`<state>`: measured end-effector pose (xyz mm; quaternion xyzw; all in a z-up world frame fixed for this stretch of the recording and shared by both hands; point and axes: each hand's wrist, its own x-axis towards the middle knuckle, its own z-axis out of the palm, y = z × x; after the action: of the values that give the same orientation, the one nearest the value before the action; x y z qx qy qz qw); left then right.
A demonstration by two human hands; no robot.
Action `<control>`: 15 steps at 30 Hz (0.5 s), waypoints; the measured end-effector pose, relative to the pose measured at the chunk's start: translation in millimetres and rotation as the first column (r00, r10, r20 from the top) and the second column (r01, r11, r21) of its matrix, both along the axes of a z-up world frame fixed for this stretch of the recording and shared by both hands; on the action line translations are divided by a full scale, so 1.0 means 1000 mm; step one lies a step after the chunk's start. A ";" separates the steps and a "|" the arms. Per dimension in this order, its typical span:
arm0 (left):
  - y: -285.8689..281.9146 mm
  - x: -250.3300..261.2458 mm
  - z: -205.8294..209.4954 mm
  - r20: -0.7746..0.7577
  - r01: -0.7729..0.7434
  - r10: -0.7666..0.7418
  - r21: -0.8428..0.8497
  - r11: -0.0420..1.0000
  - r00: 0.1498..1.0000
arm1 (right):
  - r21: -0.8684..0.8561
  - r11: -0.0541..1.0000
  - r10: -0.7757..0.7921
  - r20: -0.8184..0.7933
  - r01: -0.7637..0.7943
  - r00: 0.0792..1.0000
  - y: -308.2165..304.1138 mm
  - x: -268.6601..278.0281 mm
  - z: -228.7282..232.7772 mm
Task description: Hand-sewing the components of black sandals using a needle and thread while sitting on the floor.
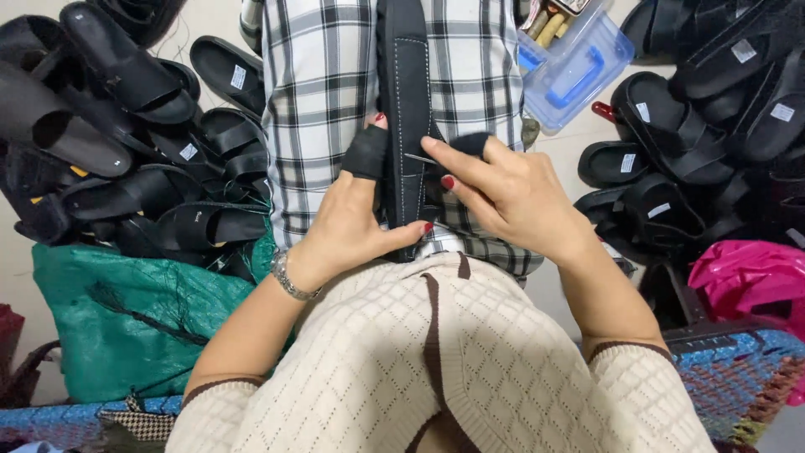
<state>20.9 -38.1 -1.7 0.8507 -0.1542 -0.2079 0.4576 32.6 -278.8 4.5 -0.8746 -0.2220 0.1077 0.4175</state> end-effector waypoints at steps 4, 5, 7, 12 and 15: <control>0.028 0.012 0.022 -0.120 0.079 -0.075 0.024 0.997 0.990 | -0.199 0.977 0.092 0.062 -0.078 0.994 -0.006 0.000 0.009; 0.041 0.015 0.029 -0.148 0.125 -0.130 -0.038 0.991 0.981 | -0.259 0.960 0.124 0.059 -0.105 0.991 -0.008 0.001 0.010; 0.052 0.020 0.037 -0.003 0.064 -0.064 0.046 0.997 0.998 | -0.299 0.942 0.190 0.090 -0.155 0.978 -0.012 0.005 0.005; 0.049 0.036 0.023 0.277 0.063 -0.146 0.289 0.955 0.950 | -0.360 0.904 0.286 0.115 -0.229 0.951 -0.011 0.015 0.003; 0.041 0.040 0.008 0.197 0.146 -0.228 0.358 0.922 0.953 | -0.355 0.902 0.293 0.089 -0.244 0.952 -0.008 0.019 0.007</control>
<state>60.9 2.7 6.7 0.9165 -0.2502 -0.1721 0.2604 52.0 -287.0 12.0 -0.8996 -0.3475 0.1392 0.2247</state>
